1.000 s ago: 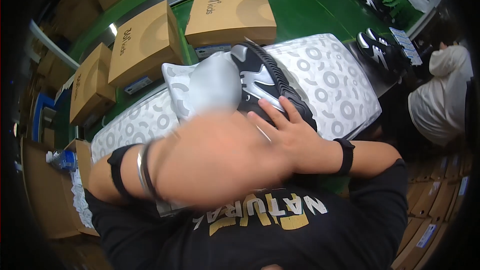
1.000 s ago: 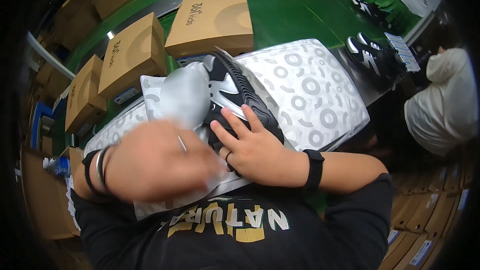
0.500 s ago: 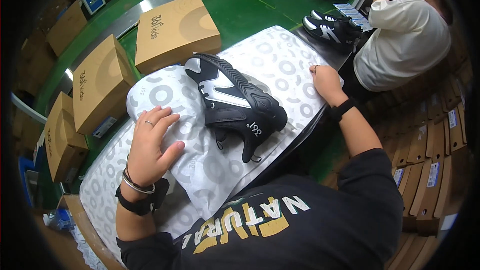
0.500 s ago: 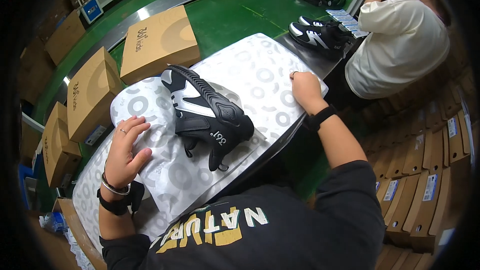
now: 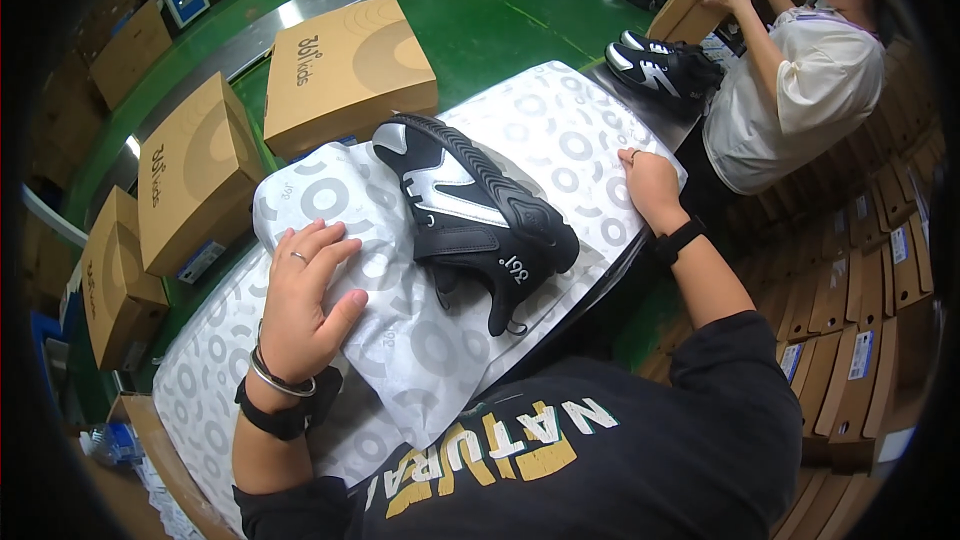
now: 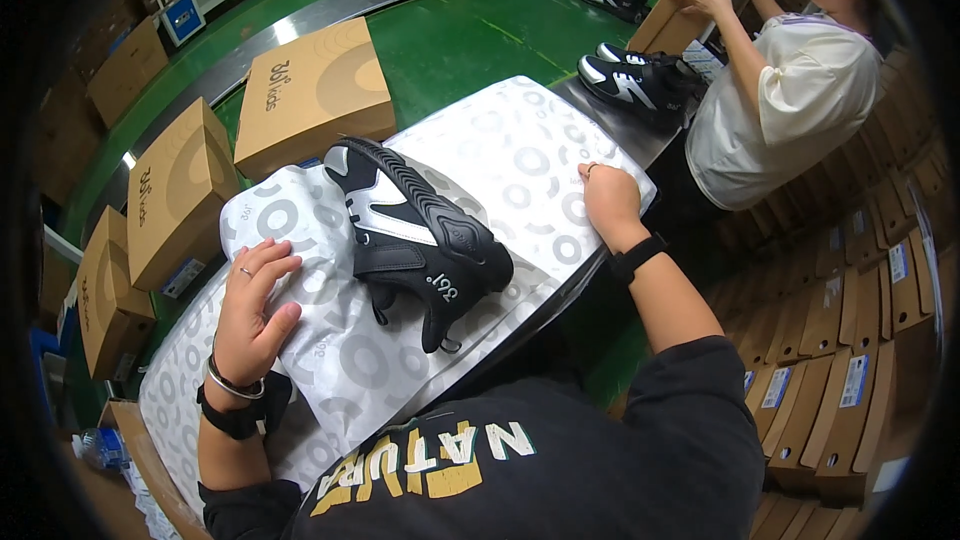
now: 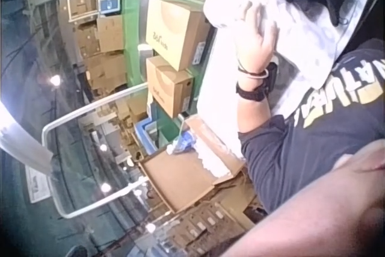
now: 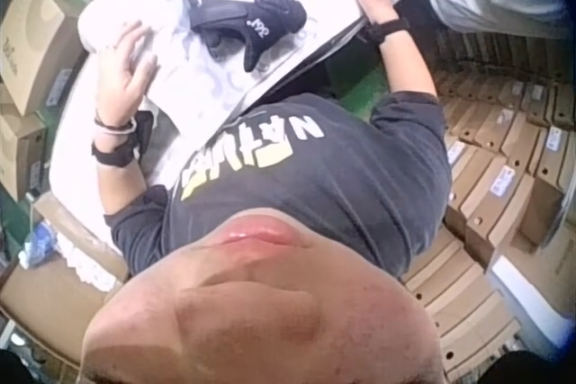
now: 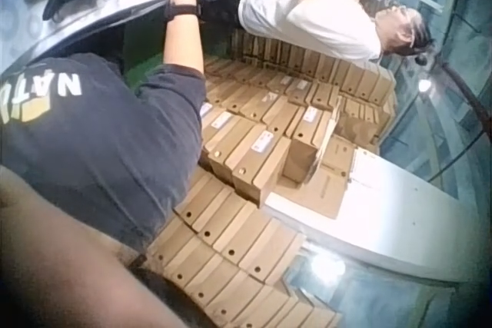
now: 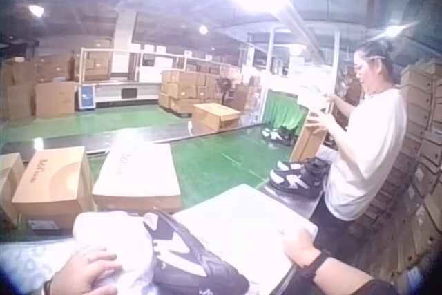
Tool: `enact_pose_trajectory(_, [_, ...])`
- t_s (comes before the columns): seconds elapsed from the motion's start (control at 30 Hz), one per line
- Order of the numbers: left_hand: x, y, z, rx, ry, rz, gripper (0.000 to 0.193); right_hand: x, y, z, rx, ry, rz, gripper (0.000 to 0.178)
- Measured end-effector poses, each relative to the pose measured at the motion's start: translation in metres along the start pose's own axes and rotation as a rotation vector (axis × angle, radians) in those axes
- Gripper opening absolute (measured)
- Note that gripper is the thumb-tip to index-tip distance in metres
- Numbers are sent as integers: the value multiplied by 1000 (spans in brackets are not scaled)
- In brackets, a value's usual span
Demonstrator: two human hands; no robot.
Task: The recorder takes sneakers, inspects them briefly, and packs them into branded shoe boxes with tissue paper at a factory conveyor belt.
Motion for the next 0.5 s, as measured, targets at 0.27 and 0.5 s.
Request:
enact_pose_trajectory(0.27, [0, -6, -1, 30, 3, 39, 40, -2, -27, -11, -13, -41, -112, 10])
enact_pose_trajectory(0.5, [1, -5, -3, -7, 310, -122, 60, -153, 38, -203, 546, 2, -947, 7])
Point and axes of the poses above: each hand's wrist, its own y-axis away from the middle knuckle, its own z-axis out of the palm, x = y × z, the point moved 6 cm from there along -y, towards the middle knuckle, and after that the axes turned 11 degrees about y, right-handed, at the moved point
